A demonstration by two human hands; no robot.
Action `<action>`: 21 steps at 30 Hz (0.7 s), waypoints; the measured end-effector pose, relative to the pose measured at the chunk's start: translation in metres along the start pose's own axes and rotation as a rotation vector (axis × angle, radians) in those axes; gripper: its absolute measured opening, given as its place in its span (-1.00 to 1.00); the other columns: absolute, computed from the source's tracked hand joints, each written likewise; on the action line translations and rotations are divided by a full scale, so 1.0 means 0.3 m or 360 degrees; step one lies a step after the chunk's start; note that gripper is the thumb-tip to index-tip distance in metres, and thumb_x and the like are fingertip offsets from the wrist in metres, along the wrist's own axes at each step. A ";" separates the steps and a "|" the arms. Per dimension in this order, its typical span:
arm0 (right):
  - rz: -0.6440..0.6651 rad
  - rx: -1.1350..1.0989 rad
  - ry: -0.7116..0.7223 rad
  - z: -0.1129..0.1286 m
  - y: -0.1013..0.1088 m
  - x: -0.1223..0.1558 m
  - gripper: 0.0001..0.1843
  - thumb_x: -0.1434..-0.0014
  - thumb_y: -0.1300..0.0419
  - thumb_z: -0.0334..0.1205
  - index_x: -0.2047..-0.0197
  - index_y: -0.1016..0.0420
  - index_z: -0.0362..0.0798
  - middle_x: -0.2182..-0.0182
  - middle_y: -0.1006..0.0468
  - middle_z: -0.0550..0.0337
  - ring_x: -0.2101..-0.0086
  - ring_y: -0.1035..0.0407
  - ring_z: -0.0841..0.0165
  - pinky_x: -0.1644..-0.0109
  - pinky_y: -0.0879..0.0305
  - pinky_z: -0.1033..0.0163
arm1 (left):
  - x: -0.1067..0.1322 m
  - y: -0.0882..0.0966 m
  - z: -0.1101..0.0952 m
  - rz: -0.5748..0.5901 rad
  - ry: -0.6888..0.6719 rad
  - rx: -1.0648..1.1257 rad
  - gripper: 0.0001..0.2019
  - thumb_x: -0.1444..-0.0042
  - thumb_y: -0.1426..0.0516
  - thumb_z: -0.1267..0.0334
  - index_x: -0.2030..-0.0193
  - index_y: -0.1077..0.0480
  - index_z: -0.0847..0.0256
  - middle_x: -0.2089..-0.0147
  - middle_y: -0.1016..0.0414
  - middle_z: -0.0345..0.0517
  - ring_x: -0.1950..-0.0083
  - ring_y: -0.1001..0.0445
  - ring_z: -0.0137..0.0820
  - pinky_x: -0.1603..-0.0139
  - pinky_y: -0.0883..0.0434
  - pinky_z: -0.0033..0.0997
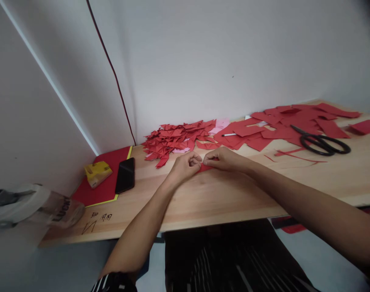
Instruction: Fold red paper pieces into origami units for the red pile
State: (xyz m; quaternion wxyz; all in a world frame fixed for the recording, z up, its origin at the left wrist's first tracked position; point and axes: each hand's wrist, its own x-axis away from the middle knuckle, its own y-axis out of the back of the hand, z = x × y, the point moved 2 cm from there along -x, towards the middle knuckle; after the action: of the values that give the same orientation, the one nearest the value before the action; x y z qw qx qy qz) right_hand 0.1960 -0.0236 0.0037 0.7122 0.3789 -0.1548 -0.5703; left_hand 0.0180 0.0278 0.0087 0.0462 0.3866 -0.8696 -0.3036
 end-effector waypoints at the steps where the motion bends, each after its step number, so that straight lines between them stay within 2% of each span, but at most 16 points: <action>1: -0.0010 0.0006 0.0009 0.003 -0.003 0.000 -0.66 -0.19 -0.07 -0.09 0.54 -0.32 -0.08 0.58 -0.24 0.30 0.50 -0.11 0.45 0.40 0.00 0.33 | -0.001 0.000 0.001 -0.0005 0.0010 -0.0039 -0.87 -0.01 -0.16 0.34 0.27 -0.46 0.28 0.45 -0.45 -0.23 0.45 -0.33 -0.52 0.43 -0.21 -0.57; 7: -0.0137 0.0056 0.0088 0.018 -0.018 -0.001 -0.79 -0.20 -0.09 -0.21 0.44 -0.41 -0.08 0.49 -0.45 0.22 0.45 -0.25 0.41 0.35 -0.08 0.32 | -0.004 -0.013 0.013 -0.0106 -0.0037 -0.0212 -0.95 -0.05 -0.16 0.40 0.39 -0.46 0.27 0.51 -0.39 -0.27 0.47 -0.29 -0.53 0.41 -0.18 -0.54; 10: -0.0237 0.0086 0.0116 0.021 -0.020 -0.007 -0.84 -0.21 -0.10 -0.23 0.38 -0.42 -0.08 0.45 -0.48 0.18 0.42 -0.29 0.38 0.33 -0.10 0.31 | -0.004 -0.018 0.015 -0.0209 -0.0238 -0.0420 -0.93 -0.10 -0.14 0.43 0.37 -0.43 0.25 0.45 -0.43 -0.24 0.40 -0.33 -0.48 0.33 -0.21 -0.50; 13: -0.0376 0.0160 0.0177 0.021 -0.020 -0.017 -0.82 -0.23 -0.11 -0.23 0.39 -0.40 -0.09 0.43 -0.49 0.16 0.39 -0.30 0.37 0.28 -0.10 0.29 | -0.001 -0.019 0.008 -0.0334 -0.0483 -0.0791 -0.92 -0.19 -0.11 0.38 0.32 -0.40 0.22 0.34 -0.45 -0.15 0.24 -0.36 -0.37 0.21 -0.22 -0.40; 15: -0.0423 0.0275 0.0219 0.019 -0.025 -0.022 -0.81 -0.25 -0.10 -0.24 0.39 -0.40 -0.08 0.41 -0.50 0.15 0.36 -0.31 0.35 0.22 -0.08 0.26 | 0.000 -0.023 0.005 -0.0361 -0.0551 -0.1031 -0.91 -0.24 -0.09 0.34 0.29 -0.40 0.22 0.29 -0.44 -0.09 0.16 -0.35 -0.29 0.16 -0.20 -0.33; 18: -0.0339 0.0481 0.0229 0.013 -0.038 -0.024 -0.78 -0.28 -0.07 -0.24 0.38 -0.41 -0.08 0.39 -0.52 0.13 0.31 -0.32 0.31 0.18 -0.04 0.23 | 0.004 -0.038 0.005 -0.0305 -0.0522 -0.1264 -0.87 -0.28 -0.05 0.31 0.28 -0.39 0.23 0.24 -0.44 -0.02 0.13 -0.34 -0.24 0.14 -0.19 -0.27; 21: -0.0236 0.0579 0.0202 0.006 -0.050 -0.018 -0.76 -0.31 -0.04 -0.22 0.36 -0.43 -0.08 0.35 -0.53 0.10 0.29 -0.32 0.30 0.19 -0.02 0.21 | 0.009 -0.055 0.013 -0.0247 -0.0448 -0.1290 -0.87 -0.27 -0.05 0.33 0.29 -0.39 0.23 0.24 -0.44 -0.01 0.15 -0.35 -0.25 0.15 -0.20 -0.28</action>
State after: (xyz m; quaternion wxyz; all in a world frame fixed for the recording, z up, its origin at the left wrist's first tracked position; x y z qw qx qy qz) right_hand 0.1827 -0.0201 -0.0046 0.5964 0.5468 -0.1819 -0.5588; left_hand 0.0256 0.0192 -0.0041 0.0524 0.3562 -0.6464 -0.6727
